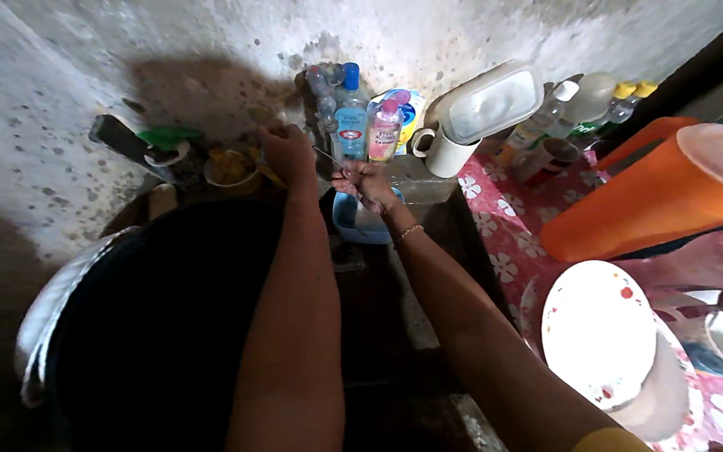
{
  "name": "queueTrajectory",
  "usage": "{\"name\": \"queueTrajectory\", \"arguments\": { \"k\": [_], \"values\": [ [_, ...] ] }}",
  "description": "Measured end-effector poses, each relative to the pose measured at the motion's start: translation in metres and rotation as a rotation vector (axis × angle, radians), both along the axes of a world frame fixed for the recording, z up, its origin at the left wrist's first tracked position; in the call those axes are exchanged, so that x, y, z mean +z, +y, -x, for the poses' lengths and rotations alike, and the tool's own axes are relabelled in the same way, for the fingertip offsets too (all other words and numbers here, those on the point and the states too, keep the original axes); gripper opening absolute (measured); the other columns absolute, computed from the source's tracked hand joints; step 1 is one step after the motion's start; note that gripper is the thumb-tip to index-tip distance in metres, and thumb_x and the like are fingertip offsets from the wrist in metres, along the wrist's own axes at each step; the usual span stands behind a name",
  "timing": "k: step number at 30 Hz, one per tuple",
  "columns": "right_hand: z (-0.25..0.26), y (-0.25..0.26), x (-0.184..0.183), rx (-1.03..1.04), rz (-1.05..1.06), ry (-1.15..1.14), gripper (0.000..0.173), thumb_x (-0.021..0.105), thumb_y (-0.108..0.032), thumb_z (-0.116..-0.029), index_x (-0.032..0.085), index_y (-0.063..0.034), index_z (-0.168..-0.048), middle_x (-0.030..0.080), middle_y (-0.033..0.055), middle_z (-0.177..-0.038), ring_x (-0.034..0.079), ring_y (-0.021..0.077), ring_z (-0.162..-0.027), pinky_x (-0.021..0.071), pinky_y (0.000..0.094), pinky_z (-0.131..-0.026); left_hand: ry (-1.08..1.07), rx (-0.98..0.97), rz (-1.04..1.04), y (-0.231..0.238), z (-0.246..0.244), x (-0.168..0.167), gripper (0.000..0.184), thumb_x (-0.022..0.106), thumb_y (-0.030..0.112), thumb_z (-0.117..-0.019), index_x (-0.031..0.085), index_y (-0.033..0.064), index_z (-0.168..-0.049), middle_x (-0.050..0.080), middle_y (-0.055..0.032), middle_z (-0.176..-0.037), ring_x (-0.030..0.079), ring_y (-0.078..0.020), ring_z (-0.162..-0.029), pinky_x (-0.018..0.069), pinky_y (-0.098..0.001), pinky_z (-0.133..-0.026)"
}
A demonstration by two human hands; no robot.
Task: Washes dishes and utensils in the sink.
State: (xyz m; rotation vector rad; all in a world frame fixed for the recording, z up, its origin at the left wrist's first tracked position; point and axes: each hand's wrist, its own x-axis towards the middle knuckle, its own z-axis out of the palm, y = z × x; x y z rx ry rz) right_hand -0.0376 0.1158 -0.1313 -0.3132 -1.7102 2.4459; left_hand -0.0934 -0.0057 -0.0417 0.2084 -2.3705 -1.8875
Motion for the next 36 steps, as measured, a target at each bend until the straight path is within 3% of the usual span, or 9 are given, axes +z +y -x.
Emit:
{"name": "queueTrajectory", "arguments": {
  "k": [5,10,13,19,22,25,29,33,36],
  "values": [
    [0.01,-0.007,0.013,-0.103,0.203,-0.134,0.021,0.042,-0.013,-0.1115,0.051,0.0002,-0.124,0.07,0.0087,-0.09,0.07,0.013,-0.071,0.0603,0.0264,-0.068,0.006,0.008,-0.19,-0.001,0.002,-0.002,0.04,0.047,0.029,-0.1099,0.054,-0.0027,-0.134,0.061,-0.0192,-0.112,0.065,-0.021,-0.084,0.0575,-0.0358,-0.077],
    [0.018,-0.011,0.022,-0.138,0.177,-0.251,0.028,0.042,-0.028,-0.1121,0.056,-0.0036,-0.117,0.063,0.0036,-0.075,0.06,0.0098,-0.055,0.0543,0.0234,-0.054,-0.029,0.003,-0.2,-0.003,0.004,-0.003,0.037,0.04,0.02,-0.1105,0.053,-0.0042,-0.136,0.062,-0.0212,-0.117,0.068,-0.0216,-0.09,0.0588,-0.0354,-0.08],
    [0.014,-0.01,0.022,-0.102,0.159,-0.241,0.024,0.042,-0.021,-0.112,0.053,-0.0032,-0.123,0.064,0.0045,-0.083,0.06,0.0089,-0.06,0.0544,0.0232,-0.058,-0.034,0.01,-0.129,-0.002,0.005,-0.002,0.034,0.04,0.017,-0.11,0.056,-0.0041,-0.132,0.063,-0.0206,-0.115,0.067,-0.0216,-0.089,0.0581,-0.0359,-0.08],
    [0.008,-0.01,0.016,-0.053,0.146,-0.181,0.025,0.041,-0.014,-0.1114,0.05,-0.0013,-0.132,0.067,0.0071,-0.087,0.066,0.012,-0.067,0.0583,0.0258,-0.065,-0.067,0.053,-0.149,-0.003,0.004,-0.002,0.039,0.04,0.017,-0.1097,0.048,-0.0028,-0.143,0.057,-0.0248,-0.133,0.062,-0.0308,-0.112,0.0542,-0.0449,-0.091],
    [0.009,-0.009,0.017,-0.037,0.127,-0.154,0.024,0.042,-0.012,-0.111,0.051,-0.001,-0.131,0.068,0.0072,-0.091,0.068,0.0123,-0.07,0.0592,0.0266,-0.068,-0.08,0.073,-0.18,-0.004,0.007,-0.004,0.039,0.038,0.019,-0.1105,0.047,-0.0008,-0.143,0.056,-0.0238,-0.131,0.062,-0.0299,-0.108,0.055,-0.0441,-0.088],
    [0.007,-0.007,0.018,-0.006,-0.074,-0.106,0.03,0.049,-0.003,-0.1068,0.053,0.0036,-0.135,0.063,0.0124,-0.11,0.066,0.0142,-0.083,0.0583,0.0289,-0.074,-0.076,0.02,-0.127,-0.003,0.007,-0.005,0.037,0.042,0.019,-0.1091,0.051,-0.0021,-0.139,0.061,-0.0231,-0.123,0.066,-0.0267,-0.095,0.0565,-0.0404,-0.082],
    [0.002,0.007,0.003,-0.039,-0.653,0.002,0.022,0.057,-0.002,-0.1018,0.067,0.0104,-0.118,0.068,0.0177,-0.099,0.059,0.0145,-0.077,0.0522,0.0312,-0.072,-0.142,-0.325,0.06,0.0,-0.006,-0.002,0.04,0.055,0.005,-0.1006,0.053,-0.0022,-0.14,0.061,-0.0243,-0.126,0.065,-0.0285,-0.098,0.0556,-0.0426,-0.085],
    [-0.017,0.02,0.004,-0.064,-0.806,-0.015,0.019,0.059,-0.004,-0.1014,0.071,0.0065,-0.111,0.069,0.0124,-0.089,0.06,0.0118,-0.07,0.0534,0.031,-0.07,-0.146,-0.565,0.291,0.009,-0.006,-0.007,0.054,0.078,0.007,-0.088,0.056,-0.0016,-0.137,0.063,-0.0262,-0.126,0.066,-0.0349,-0.103,0.0542,-0.0498,-0.091],
    [-0.025,0.021,0.007,-0.08,-0.913,0.012,0.02,0.061,-0.006,-0.1004,0.071,0.0056,-0.114,0.072,0.0159,-0.095,0.067,0.0186,-0.078,0.0563,0.0373,-0.077,-0.132,-0.605,0.301,0.013,-0.003,-0.012,0.045,0.075,0.01,-0.0914,0.06,-0.0045,-0.131,0.066,-0.0244,-0.121,0.068,-0.0314,-0.1,0.0553,-0.047,-0.091]
  ]
}}
